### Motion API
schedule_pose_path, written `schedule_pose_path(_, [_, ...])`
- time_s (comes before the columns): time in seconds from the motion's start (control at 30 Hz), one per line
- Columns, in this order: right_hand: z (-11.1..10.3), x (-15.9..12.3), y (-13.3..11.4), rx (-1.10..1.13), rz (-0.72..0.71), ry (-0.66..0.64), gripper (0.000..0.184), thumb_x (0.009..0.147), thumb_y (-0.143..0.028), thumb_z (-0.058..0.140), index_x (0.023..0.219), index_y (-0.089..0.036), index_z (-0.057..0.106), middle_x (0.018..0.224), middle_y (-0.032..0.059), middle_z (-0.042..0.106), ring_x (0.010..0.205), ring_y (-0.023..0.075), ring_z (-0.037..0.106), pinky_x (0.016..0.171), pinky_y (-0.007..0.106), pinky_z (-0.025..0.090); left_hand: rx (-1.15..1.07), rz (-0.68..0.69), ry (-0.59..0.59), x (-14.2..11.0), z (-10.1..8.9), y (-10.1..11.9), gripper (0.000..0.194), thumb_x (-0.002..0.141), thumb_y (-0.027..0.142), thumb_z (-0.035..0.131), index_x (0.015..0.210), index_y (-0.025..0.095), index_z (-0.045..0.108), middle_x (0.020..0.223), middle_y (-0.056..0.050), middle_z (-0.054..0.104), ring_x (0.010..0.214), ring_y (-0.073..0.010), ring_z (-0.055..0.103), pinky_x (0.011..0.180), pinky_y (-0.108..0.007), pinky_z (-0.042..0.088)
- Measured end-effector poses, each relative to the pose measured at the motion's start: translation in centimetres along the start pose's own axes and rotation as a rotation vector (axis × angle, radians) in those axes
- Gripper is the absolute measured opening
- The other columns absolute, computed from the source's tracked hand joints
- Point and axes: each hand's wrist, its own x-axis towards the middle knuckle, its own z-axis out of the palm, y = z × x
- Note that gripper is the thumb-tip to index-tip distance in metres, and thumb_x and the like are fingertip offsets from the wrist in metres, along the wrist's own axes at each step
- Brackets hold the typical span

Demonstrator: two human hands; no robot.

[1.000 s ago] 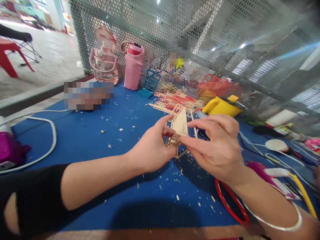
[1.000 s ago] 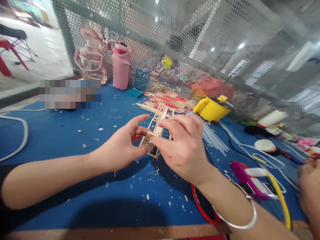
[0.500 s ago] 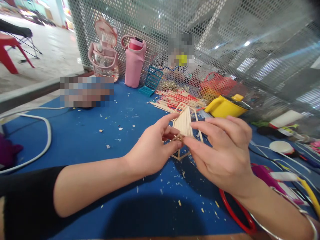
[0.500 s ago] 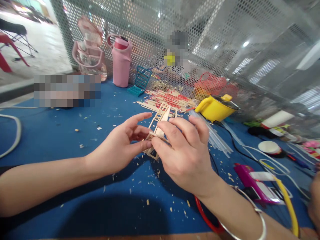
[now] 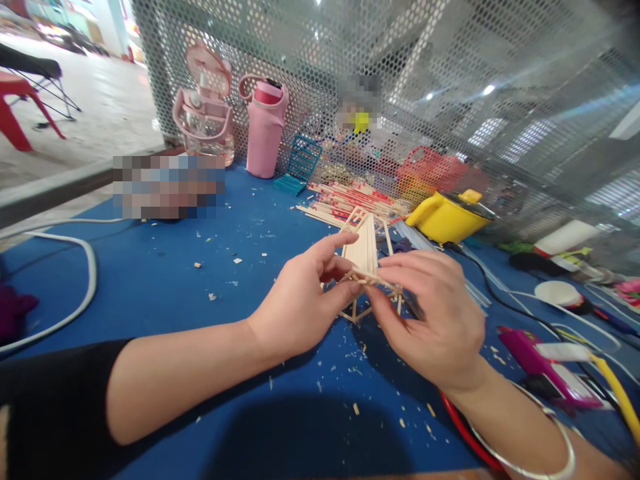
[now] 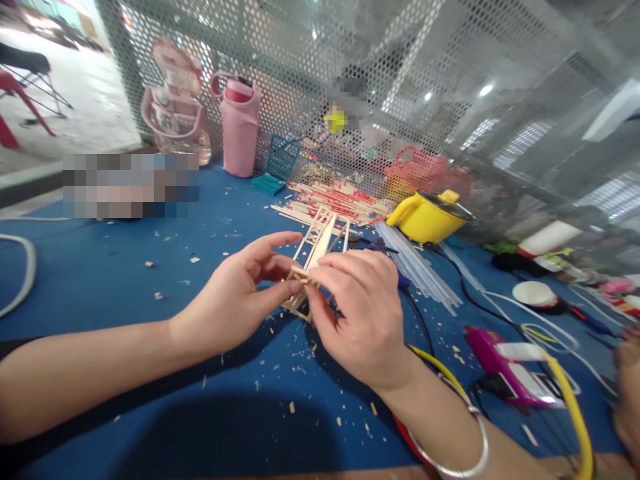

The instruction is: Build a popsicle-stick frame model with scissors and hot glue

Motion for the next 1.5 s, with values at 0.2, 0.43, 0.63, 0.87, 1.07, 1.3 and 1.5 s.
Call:
schedule_pose_path(0.2, [0.4, -0.4, 0.0, 0.171, 0.233, 0.005, 0.04, 0.069, -0.012, 0.064, 0.108, -0.02, 0.054, 0.102, 0.0066, 0.061, 0.097, 0.0229, 0.057, 0.089, 0.042, 0.047, -0.033, -0.022, 0.0, -0.1, 0.3, 0.3, 0.051, 0.079, 0.009, 0.057, 0.126, 0.02, 0.044, 0.084, 0.0, 0.067, 0.08, -0.011, 0.062, 0.08, -0.026, 0.048])
schedule_pose_path(0.43, [0.8, 0.1, -0.2, 0.235, 0.29, -0.033, 0.029, 0.075, -0.014, 0.063, 0.101, -0.023, 0.055, 0.096, 0.0038, 0.063, 0.093, 0.0208, 0.06, 0.086, 0.04, 0.046, -0.03, -0.035, 0.012, -0.1, 0.3, 0.3, 0.05, 0.079, 0.013, 0.058, 0.126, 0.019, 0.043, 0.084, -0.001, 0.068, 0.08, -0.0126, 0.063, 0.08, -0.028, 0.049])
schedule_pose_path(0.63, [0.9, 0.2, -0.3, 0.236, 0.321, -0.029, 0.027, 0.075, -0.013, 0.064, 0.098, -0.022, 0.056, 0.093, 0.0019, 0.064, 0.09, 0.0177, 0.059, 0.084, 0.035, 0.046, -0.044, -0.027, 0.011, -0.1, 0.2, 0.3, 0.049, 0.08, 0.013, 0.058, 0.125, 0.019, 0.043, 0.084, 0.0, 0.068, 0.079, -0.0114, 0.063, 0.077, -0.026, 0.049])
schedule_pose_path(0.87, [1.1, 0.1, -0.2, 0.294, 0.33, -0.036, 0.03, 0.073, -0.011, 0.063, 0.1, -0.022, 0.055, 0.094, 0.0024, 0.062, 0.09, 0.0179, 0.058, 0.084, 0.035, 0.045, -0.052, -0.037, 0.012, -0.1, 0.2, 0.4, 0.049, 0.078, 0.013, 0.06, 0.124, 0.019, 0.045, 0.083, 0.0, 0.069, 0.076, -0.011, 0.064, 0.072, -0.024, 0.05])
schedule_pose_path(1.07, [0.8, -0.1, 0.0, 0.338, 0.317, -0.068, 0.04, 0.069, -0.009, 0.061, 0.106, -0.021, 0.053, 0.099, 0.0039, 0.06, 0.094, 0.02, 0.058, 0.086, 0.037, 0.045, -0.044, -0.056, 0.004, -0.1, 0.1, 0.2, 0.053, 0.076, 0.012, 0.062, 0.126, 0.021, 0.044, 0.085, 0.0, 0.068, 0.078, -0.0119, 0.063, 0.077, -0.027, 0.05])
schedule_pose_path(1.3, [1.0, -0.3, 0.0, 0.303, 0.264, -0.069, 0.042, 0.07, -0.01, 0.06, 0.109, -0.022, 0.052, 0.103, 0.005, 0.059, 0.097, 0.0218, 0.057, 0.088, 0.04, 0.045, -0.084, -0.066, 0.009, 0.0, 0.2, 0.2, 0.048, 0.077, 0.016, 0.062, 0.122, 0.019, 0.046, 0.084, -0.002, 0.067, 0.075, -0.0118, 0.063, 0.072, -0.026, 0.051])
schedule_pose_path(1.5, [-0.7, 0.2, 0.5, 0.221, 0.201, -0.017, 0.039, 0.069, -0.011, 0.061, 0.107, -0.022, 0.054, 0.103, 0.006, 0.06, 0.097, 0.0224, 0.058, 0.088, 0.038, 0.046, -0.096, -0.076, -0.034, 0.2, -0.3, 0.4, 0.056, 0.072, 0.01, 0.064, 0.124, 0.015, 0.044, 0.085, -0.003, 0.064, 0.074, -0.0112, 0.061, 0.071, -0.025, 0.051])
